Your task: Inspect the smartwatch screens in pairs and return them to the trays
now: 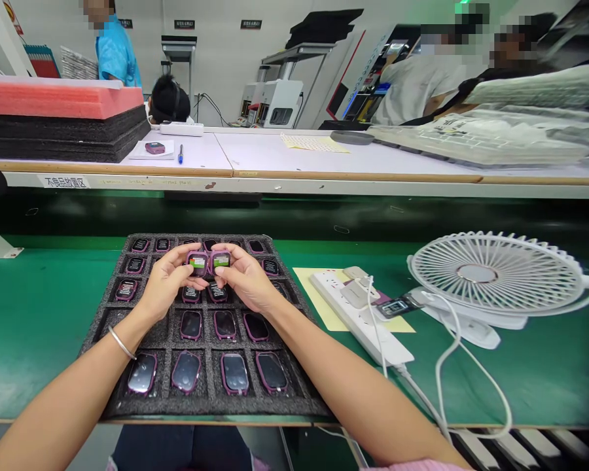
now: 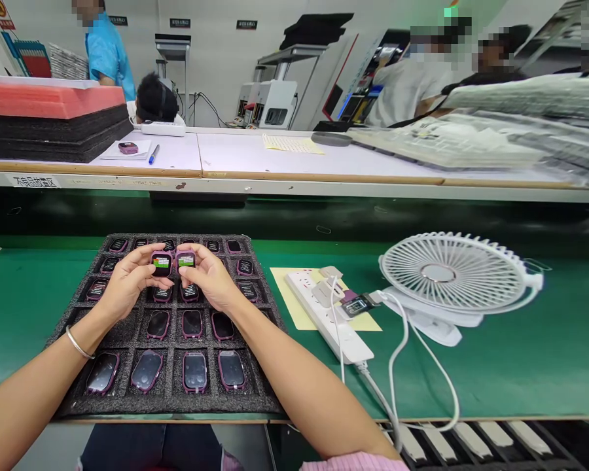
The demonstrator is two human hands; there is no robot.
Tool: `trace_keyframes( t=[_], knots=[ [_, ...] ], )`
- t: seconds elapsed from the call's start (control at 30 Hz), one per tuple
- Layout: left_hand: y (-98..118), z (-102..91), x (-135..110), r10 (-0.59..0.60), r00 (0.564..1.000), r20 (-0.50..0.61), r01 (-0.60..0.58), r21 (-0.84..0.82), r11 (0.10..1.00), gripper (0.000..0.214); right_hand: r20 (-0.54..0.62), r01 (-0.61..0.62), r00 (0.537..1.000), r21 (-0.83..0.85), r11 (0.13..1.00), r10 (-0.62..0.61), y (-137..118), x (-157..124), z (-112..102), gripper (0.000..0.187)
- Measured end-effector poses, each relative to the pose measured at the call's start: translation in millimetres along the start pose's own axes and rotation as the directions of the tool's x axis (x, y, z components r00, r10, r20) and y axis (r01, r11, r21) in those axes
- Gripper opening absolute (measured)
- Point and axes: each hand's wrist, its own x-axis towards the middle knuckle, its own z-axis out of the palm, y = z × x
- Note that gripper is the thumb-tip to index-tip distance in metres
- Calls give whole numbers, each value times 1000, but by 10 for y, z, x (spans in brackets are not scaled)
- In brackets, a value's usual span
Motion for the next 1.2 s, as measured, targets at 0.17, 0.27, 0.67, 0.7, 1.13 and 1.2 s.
trace_keyframes(
  t=[0.17,0.27,0.67,0.7,1.13,1.2],
  knots=[
    [-11,0,6,0,1000,-1,0,-17,1000,47,0,4,1000,2,1000,-4,8,7,4,39],
    [-2,5,4,-9,1000,-2,9,-18,1000,47,7,10,1000,6,1000,-10,16,18,4,40],
    [-43,-48,83,-44,999,7,44,-132,990,61,20,-45,999,127,991,43,46,51,-47,44],
    [-31,-47,93,-40,999,7,40,-139,989,62,24,-40,999,135,990,37,34,60,-39,43],
    [896,205,69,230,973,29,-228,-40,973,63,115,183,975,81,980,-191,-874,242,278,45],
    [1044,255,77,293,955,36,-293,-11,956,66,138,229,962,55,972,-235,-1044,274,327,48]
  ],
)
